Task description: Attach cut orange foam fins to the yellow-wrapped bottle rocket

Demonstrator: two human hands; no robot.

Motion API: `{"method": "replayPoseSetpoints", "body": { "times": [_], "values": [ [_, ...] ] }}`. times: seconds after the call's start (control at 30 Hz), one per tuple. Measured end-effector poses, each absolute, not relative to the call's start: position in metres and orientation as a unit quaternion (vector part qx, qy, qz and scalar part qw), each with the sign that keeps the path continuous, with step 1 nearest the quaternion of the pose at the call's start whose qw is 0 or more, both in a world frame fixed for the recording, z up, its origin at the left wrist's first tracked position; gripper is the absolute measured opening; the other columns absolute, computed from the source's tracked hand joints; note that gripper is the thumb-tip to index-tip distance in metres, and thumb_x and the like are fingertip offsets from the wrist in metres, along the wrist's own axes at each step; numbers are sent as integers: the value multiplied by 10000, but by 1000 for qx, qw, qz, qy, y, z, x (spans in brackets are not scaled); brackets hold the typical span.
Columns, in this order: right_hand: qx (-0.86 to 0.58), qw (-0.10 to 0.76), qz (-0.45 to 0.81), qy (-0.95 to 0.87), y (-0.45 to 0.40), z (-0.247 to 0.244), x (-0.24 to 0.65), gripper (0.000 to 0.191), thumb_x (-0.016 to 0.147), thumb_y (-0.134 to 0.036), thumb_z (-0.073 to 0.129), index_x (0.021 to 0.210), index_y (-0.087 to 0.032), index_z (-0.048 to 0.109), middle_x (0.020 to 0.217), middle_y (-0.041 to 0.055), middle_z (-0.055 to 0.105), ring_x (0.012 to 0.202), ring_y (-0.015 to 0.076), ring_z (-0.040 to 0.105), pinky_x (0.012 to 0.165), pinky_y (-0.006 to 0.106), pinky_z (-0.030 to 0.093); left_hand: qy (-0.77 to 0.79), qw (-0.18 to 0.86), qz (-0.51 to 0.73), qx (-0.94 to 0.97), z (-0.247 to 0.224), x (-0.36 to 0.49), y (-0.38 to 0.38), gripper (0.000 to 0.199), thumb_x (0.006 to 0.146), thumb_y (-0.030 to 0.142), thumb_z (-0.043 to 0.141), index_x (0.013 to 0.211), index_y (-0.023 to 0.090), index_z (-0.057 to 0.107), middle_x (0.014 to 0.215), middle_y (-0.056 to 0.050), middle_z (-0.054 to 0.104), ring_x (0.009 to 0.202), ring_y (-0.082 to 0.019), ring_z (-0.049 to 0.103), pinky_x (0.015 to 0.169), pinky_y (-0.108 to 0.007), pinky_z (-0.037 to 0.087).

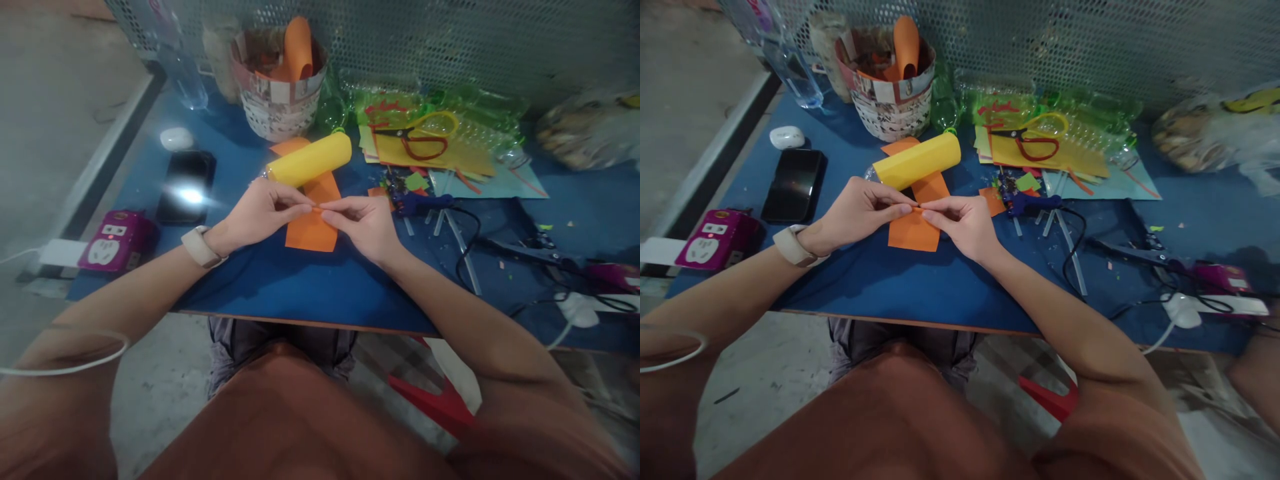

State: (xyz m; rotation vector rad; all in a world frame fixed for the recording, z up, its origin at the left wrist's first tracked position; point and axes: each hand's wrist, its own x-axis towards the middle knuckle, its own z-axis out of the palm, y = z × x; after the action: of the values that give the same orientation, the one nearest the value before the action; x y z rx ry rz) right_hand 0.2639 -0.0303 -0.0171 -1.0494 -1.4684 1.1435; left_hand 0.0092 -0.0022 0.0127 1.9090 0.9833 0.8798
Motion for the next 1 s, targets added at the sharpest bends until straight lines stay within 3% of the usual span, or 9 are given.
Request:
{"method": "replayPoseSetpoints", "body": {
  "times": [0.23,0.4,0.5,0.83,1.0],
  "values": [
    [-451,476,449,-607,-34,-10,264,349,827,-596,1054,1002,-303,984,1011,61,942,905,287,880,864,479,769,391,390,325,767,8,11,-1,394,1072,547,815,947,191,931,816,-63,855,670,-161,700,616,-301,545],
    [-441,476,461,-605,-34,-11,264,378,807,-601,1067,1009,-293,982,1011,64,942,920,288,886,890,483,773,381,414,336,755,10,12,-3,322,1041,495,859,1069,190,958,1031,-107,924,881,-215,830,818,-321,677],
    [-428,476,475,-603,-32,-13,264,406,797,-615,1077,1015,-287,978,1031,71,941,941,289,890,924,486,772,380,417,341,752,11,11,-4,264,1033,435,867,1099,200,966,1051,-109,931,912,-223,853,862,-324,702],
    [-448,462,471,-603,-30,-14,265,452,813,-692,1047,1013,-292,979,1035,72,943,952,291,888,923,476,770,365,412,364,752,8,11,-4,239,1013,407,894,1121,209,971,1104,-119,933,932,-225,864,819,-314,692],
    [-437,474,472,-602,-34,-10,263,411,802,-650,1068,1002,-302,982,1021,65,946,933,294,899,899,483,778,366,388,340,775,9,12,-3,259,1061,416,828,1060,196,965,954,-101,917,807,-192,809,754,-295,656]
  ]
}}
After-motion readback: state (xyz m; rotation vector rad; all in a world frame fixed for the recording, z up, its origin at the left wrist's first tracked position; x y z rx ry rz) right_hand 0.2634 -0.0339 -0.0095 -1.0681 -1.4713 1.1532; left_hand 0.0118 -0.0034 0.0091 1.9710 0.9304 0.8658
